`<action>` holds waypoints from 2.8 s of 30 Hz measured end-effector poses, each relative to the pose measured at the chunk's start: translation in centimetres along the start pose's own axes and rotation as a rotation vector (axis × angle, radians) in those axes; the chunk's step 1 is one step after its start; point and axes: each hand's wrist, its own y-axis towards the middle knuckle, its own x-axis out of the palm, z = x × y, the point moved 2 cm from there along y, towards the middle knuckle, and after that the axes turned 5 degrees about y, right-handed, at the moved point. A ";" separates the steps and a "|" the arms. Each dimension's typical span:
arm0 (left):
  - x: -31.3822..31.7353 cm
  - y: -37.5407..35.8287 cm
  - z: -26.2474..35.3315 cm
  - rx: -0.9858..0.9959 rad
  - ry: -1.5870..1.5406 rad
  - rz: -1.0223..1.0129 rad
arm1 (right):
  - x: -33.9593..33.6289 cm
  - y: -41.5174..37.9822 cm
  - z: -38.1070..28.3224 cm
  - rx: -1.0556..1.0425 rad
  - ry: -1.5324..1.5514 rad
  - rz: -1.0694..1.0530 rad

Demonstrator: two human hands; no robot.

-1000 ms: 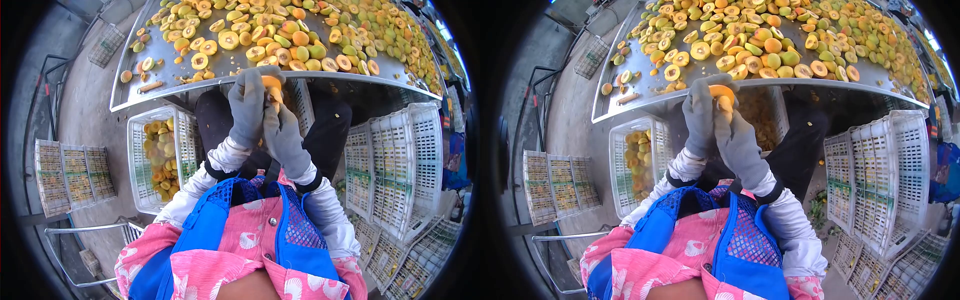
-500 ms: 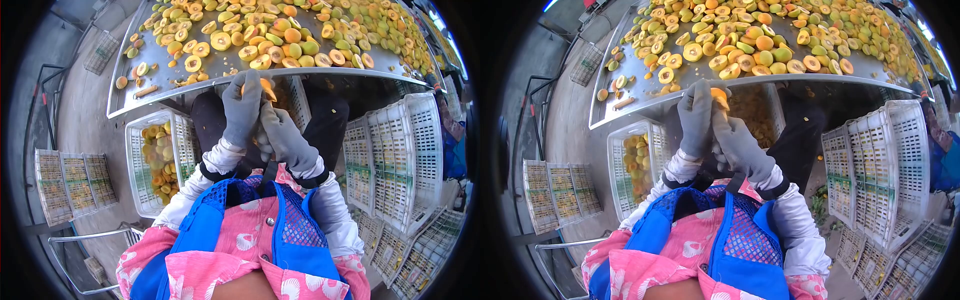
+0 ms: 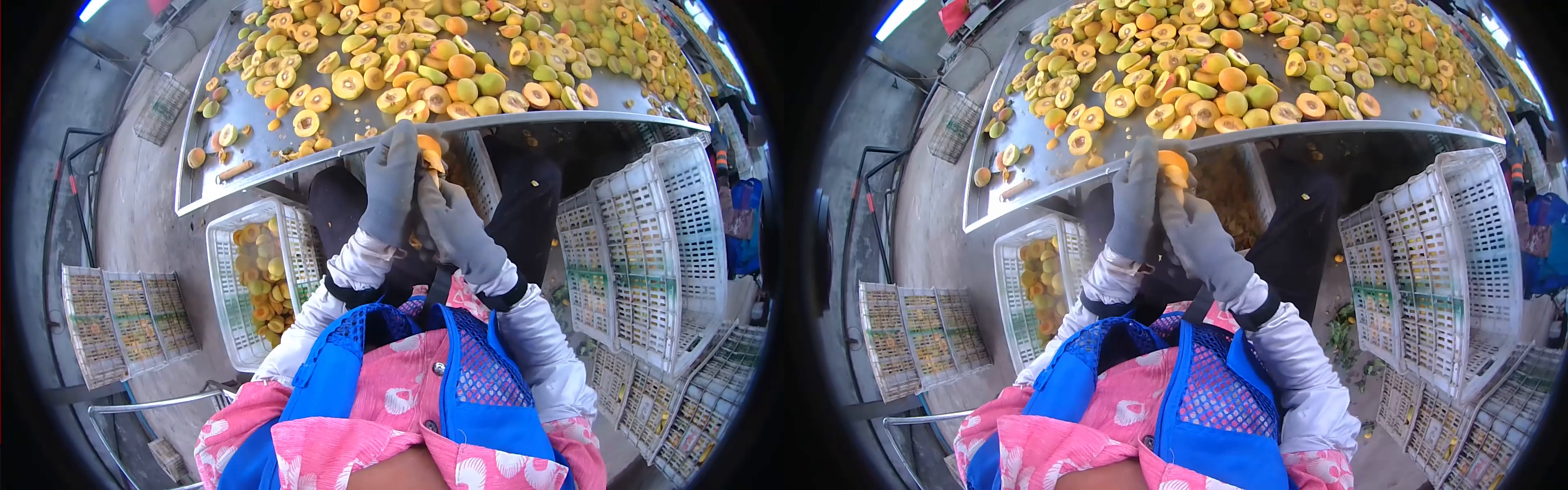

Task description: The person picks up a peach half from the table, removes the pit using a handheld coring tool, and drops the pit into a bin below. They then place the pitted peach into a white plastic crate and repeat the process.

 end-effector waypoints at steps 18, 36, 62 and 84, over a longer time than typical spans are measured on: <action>-2.5 -0.7 -0.8 -0.107 -0.334 -0.174 | -1.1 -1.6 0.8 0.060 -0.082 -0.094; 0.0 -1.5 0.8 0.202 -0.102 -0.025 | 0.9 -0.8 2.0 -0.468 -0.419 0.172; -11.3 -0.5 -5.0 -0.164 -0.114 0.314 | -0.5 -0.3 4.5 0.504 0.831 -0.637; -8.5 17.5 -6.9 -0.246 0.658 0.160 | -3.6 5.6 3.3 0.308 0.267 -0.055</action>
